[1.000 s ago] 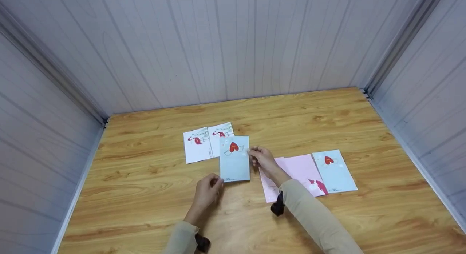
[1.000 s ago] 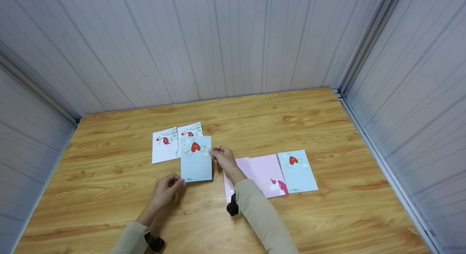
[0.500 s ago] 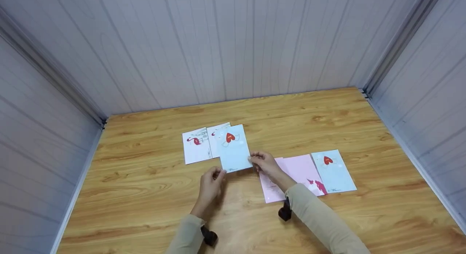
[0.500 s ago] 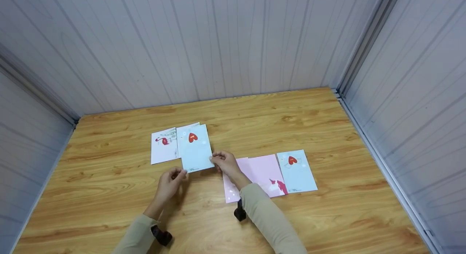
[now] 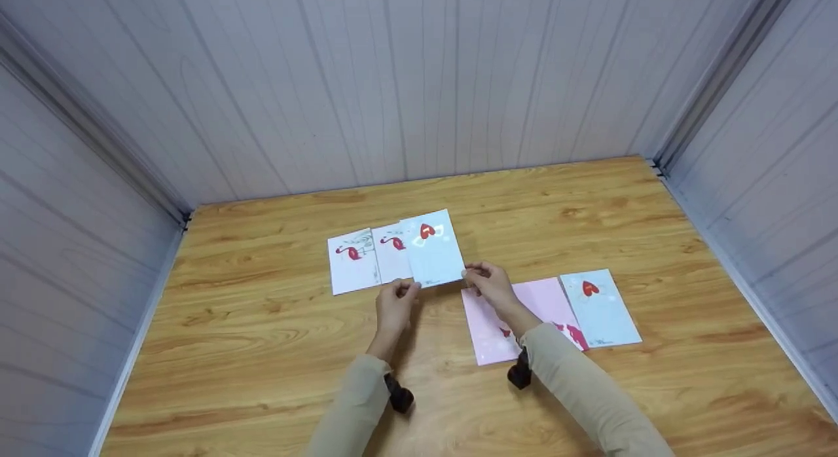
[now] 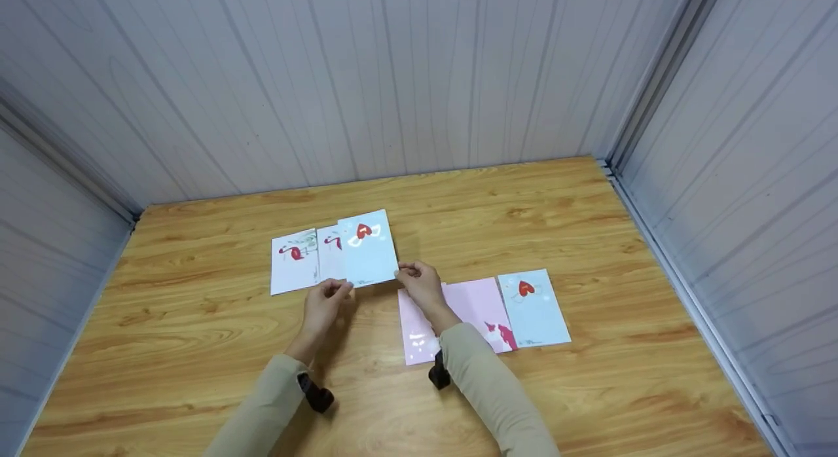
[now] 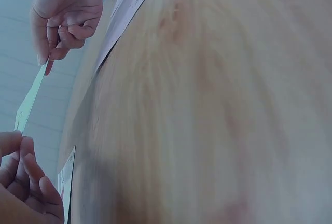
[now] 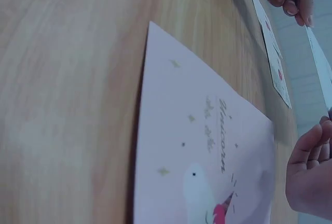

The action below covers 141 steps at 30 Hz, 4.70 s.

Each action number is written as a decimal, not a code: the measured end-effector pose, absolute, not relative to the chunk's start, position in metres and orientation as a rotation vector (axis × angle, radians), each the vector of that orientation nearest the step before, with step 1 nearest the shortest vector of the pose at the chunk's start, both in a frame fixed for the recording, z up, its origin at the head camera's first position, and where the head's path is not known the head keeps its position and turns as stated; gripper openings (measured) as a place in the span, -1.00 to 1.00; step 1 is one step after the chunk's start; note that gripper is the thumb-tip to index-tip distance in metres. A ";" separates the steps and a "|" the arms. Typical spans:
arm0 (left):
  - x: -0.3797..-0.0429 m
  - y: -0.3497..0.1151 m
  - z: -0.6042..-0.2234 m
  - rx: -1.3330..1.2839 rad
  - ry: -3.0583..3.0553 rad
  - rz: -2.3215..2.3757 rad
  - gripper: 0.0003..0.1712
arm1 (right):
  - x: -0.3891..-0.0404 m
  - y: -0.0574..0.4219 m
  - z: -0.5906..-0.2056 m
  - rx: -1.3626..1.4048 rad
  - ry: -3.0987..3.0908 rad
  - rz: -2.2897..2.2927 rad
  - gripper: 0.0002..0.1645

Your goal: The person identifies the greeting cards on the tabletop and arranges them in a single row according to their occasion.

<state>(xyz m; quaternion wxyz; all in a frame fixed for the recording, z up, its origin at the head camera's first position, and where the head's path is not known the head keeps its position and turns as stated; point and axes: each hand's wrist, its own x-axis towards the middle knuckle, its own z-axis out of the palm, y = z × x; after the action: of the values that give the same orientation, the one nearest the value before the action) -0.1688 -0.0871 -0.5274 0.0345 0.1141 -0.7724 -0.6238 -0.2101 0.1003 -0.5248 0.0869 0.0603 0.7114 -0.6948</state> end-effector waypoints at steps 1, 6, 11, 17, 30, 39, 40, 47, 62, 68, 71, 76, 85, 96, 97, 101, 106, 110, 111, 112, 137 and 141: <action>-0.173 -0.085 -0.528 0.359 -2.369 -1.892 -0.81 | -0.213 0.101 -0.525 0.190 2.129 -2.072 -0.73; -0.192 -0.074 -0.529 0.342 -2.449 -1.600 -0.84 | -0.225 0.104 -0.522 0.224 2.216 -2.049 -0.73; -0.203 -0.067 -0.532 0.357 -2.604 -1.303 -0.82 | -0.233 0.105 -0.523 0.235 2.270 -2.010 -0.72; -0.212 -0.060 -0.534 0.329 -2.730 -1.092 -0.80 | -0.240 0.105 -0.528 0.297 2.365 -1.953 -0.74; -0.224 -0.049 -0.530 0.215 -2.827 -0.720 -0.78 | -0.253 0.110 -0.534 0.369 2.457 -1.843 -0.75; -0.225 -0.050 -0.533 0.193 -2.823 -0.606 -0.76 | -0.253 0.108 -0.536 0.341 2.467 -1.831 -0.76; -0.225 -0.050 -0.533 0.190 -2.817 -0.604 -0.76 | -0.253 0.108 -0.536 0.339 2.466 -1.830 -0.76; -0.226 -0.051 -0.535 0.212 -2.833 -0.616 -0.77 | -0.251 0.106 -0.536 0.354 2.442 -1.850 -0.75; -0.225 -0.051 -0.536 0.188 -2.833 -0.602 -0.78 | -0.247 0.110 -0.533 0.381 2.286 -1.893 -0.72; -0.224 -0.052 -0.536 0.174 -2.825 -0.603 -0.78 | -0.245 0.111 -0.531 0.383 2.239 -1.905 -0.72; -0.223 -0.053 -0.537 0.164 -2.824 -0.593 -0.76 | -0.245 0.113 -0.531 0.374 2.225 -1.896 -0.68; -0.220 -0.060 -0.536 0.174 -2.812 -0.603 -0.80 | -0.245 0.116 -0.530 0.351 2.194 -1.903 -0.66; -0.209 -0.076 -0.531 0.135 -2.709 -0.741 -0.84 | -0.241 0.127 -0.519 0.259 2.276 -1.932 -0.67; -0.177 -0.078 -0.533 0.122 -2.642 -1.057 -0.87 | -0.229 0.144 -0.505 0.125 2.279 -1.991 -0.68; -0.174 -0.078 -0.533 0.128 -2.631 -1.104 -0.87 | -0.227 0.145 -0.505 0.119 2.281 -1.988 -0.68; -0.164 -0.077 -0.532 0.160 -2.612 -1.266 -0.88 | -0.219 0.149 -0.506 0.104 2.270 -1.991 -0.67; -0.154 -0.074 -0.531 0.154 -2.613 -1.433 -0.85 | -0.208 0.153 -0.512 0.091 2.270 -1.978 -0.67; -0.149 -0.071 -0.530 0.112 -2.622 -1.510 -0.84 | -0.199 0.158 -0.516 0.097 2.267 -1.946 -0.67; -0.147 -0.070 -0.530 0.100 -2.627 -1.520 -0.85 | -0.196 0.159 -0.516 0.100 2.269 -1.934 -0.67; -0.146 -0.069 -0.529 0.088 -2.634 -1.526 -0.85 | -0.194 0.161 -0.516 0.102 2.269 -1.925 -0.67; -0.132 -0.007 -0.522 -0.170 -2.634 -1.732 -0.92 | -0.165 0.248 -0.513 0.000 2.379 -1.731 -0.56; -0.130 0.005 -0.523 -0.190 -2.640 -1.735 -0.95 | -0.165 0.256 -0.513 0.009 2.397 -1.727 -0.56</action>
<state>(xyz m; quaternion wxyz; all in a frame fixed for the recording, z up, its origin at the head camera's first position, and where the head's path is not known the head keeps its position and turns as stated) -0.1298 0.0050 -0.5225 -0.0116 -0.0601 -0.8342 -0.5480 -0.1655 0.2556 -0.5129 0.0935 0.0029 0.8079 -0.5819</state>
